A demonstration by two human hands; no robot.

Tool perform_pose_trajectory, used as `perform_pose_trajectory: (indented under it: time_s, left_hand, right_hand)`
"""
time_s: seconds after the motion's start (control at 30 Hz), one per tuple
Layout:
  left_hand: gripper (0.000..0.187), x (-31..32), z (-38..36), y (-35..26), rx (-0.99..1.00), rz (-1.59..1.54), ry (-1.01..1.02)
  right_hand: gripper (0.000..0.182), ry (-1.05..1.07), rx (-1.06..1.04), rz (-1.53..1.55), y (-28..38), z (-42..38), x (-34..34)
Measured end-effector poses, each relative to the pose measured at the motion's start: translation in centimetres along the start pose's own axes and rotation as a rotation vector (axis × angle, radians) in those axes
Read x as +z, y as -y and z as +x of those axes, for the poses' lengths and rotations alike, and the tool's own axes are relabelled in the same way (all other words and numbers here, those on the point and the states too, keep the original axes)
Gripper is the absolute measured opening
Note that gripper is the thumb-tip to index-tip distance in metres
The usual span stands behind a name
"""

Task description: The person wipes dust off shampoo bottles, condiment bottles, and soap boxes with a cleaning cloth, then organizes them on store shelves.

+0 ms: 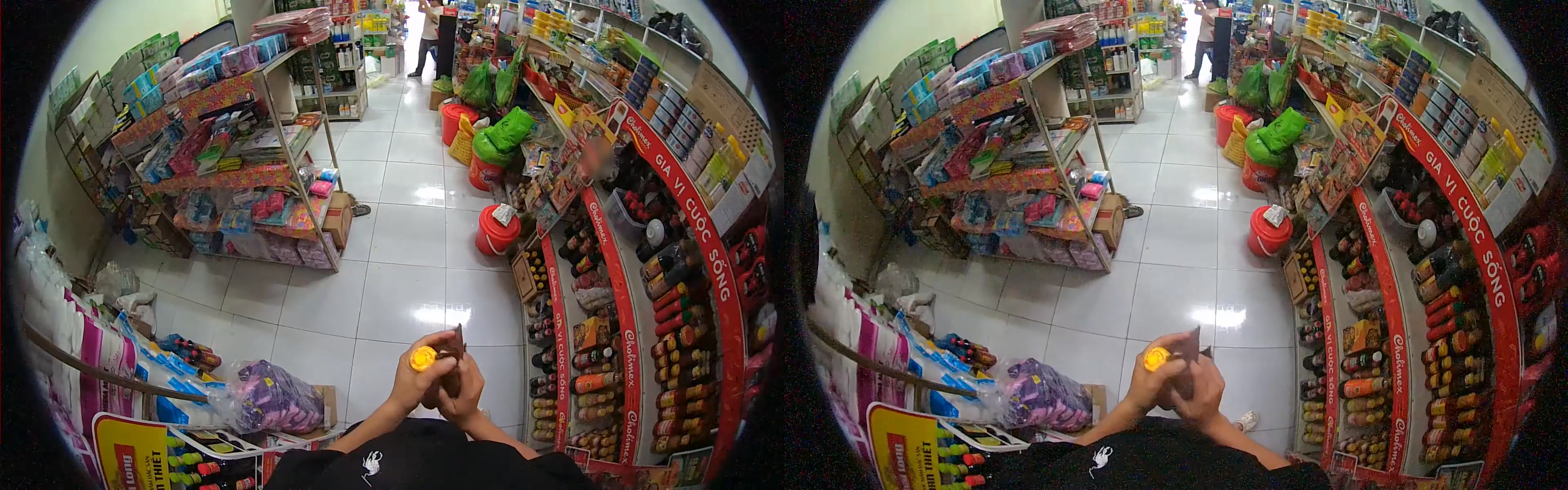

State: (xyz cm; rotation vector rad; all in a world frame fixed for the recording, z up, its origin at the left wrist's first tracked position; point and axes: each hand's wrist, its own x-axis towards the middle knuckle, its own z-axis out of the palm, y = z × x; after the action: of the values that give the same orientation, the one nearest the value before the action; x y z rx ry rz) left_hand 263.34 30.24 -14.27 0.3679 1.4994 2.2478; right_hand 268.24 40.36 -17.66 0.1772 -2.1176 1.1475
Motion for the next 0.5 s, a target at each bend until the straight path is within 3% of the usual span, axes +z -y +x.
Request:
perform_pose_trajectory:
  time_s: [0.07,0.1,0.2,0.23,0.33,0.37,0.5]
  left_hand:
    - [0.047,0.5,-0.4,0.4,0.21,0.372,-0.056]
    - [0.049,1.3,-0.4,-0.6,0.192,0.316,-0.074]
    - [0.052,1.1,-0.3,-0.2,0.348,0.614,-0.094]
    - [0.054,1.3,-0.3,-0.3,0.334,0.568,-0.103]
    - [0.054,0.8,0.1,0.5,0.459,0.601,-0.052]
    - [0.053,0.7,0.2,0.5,0.481,0.606,-0.021]
    - [0.051,0.9,0.4,0.8,0.477,0.574,0.088]
  right_hand:
    - [0.047,0.007,0.238,0.268,-0.5,-0.8,0.3]
    - [0.055,-0.003,0.26,0.341,-1.0,-1.3,0.6]
    - [0.062,-0.025,0.44,0.585,-1.6,-2.8,1.2]
    - [0.064,0.001,0.418,0.642,-1.6,-2.8,1.0]
    - [0.056,0.07,0.712,0.745,-0.9,-2.1,0.0]
    - [0.056,0.215,0.827,0.79,-1.1,-1.2,-1.0]
    - [0.055,0.47,0.846,0.873,-2.8,-0.4,-2.9]
